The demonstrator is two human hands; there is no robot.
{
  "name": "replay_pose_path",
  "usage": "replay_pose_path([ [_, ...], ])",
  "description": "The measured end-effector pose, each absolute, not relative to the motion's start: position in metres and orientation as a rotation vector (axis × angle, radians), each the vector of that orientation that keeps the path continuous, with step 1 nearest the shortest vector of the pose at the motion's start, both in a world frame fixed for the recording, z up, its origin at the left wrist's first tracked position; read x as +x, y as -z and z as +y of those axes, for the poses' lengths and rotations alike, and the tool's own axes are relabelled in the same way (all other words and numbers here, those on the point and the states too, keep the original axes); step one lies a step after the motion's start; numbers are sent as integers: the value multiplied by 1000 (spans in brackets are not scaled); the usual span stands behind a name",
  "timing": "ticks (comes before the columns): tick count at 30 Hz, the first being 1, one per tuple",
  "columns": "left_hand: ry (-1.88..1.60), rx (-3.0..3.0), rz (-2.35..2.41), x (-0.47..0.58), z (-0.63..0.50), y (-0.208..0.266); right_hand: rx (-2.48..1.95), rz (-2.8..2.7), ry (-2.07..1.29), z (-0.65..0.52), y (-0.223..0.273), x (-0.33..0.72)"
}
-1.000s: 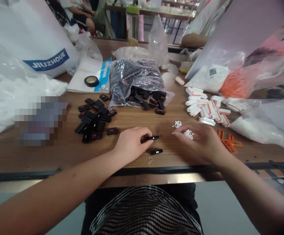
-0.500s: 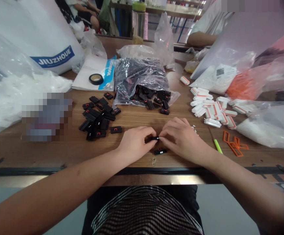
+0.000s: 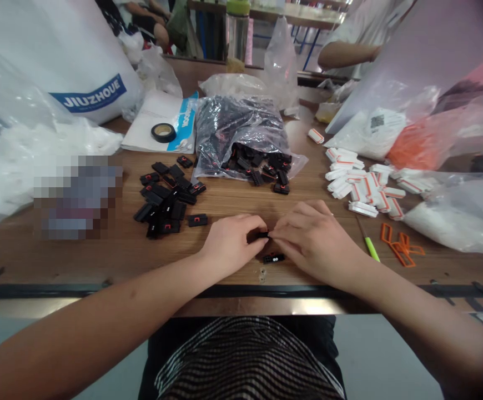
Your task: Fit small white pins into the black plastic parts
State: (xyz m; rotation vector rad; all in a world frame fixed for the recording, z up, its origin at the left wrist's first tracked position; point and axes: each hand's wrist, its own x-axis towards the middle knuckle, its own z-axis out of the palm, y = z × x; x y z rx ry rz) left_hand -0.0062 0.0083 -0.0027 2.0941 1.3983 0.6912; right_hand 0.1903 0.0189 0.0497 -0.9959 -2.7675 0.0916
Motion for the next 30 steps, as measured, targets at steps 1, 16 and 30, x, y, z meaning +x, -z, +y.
replay_pose_path([
  [1, -688, 2093, 1399, -6, 8, 2, -996, -2770, -101, 18, -49, 190],
  [16, -599, 2114, 1292, -13, 3, -3, -1429, -2613, -134, 123, -28, 208],
  [30, -912, 1941, 1257, -19, 27, 4, -1421, -2404, -710, 90, -22, 181],
])
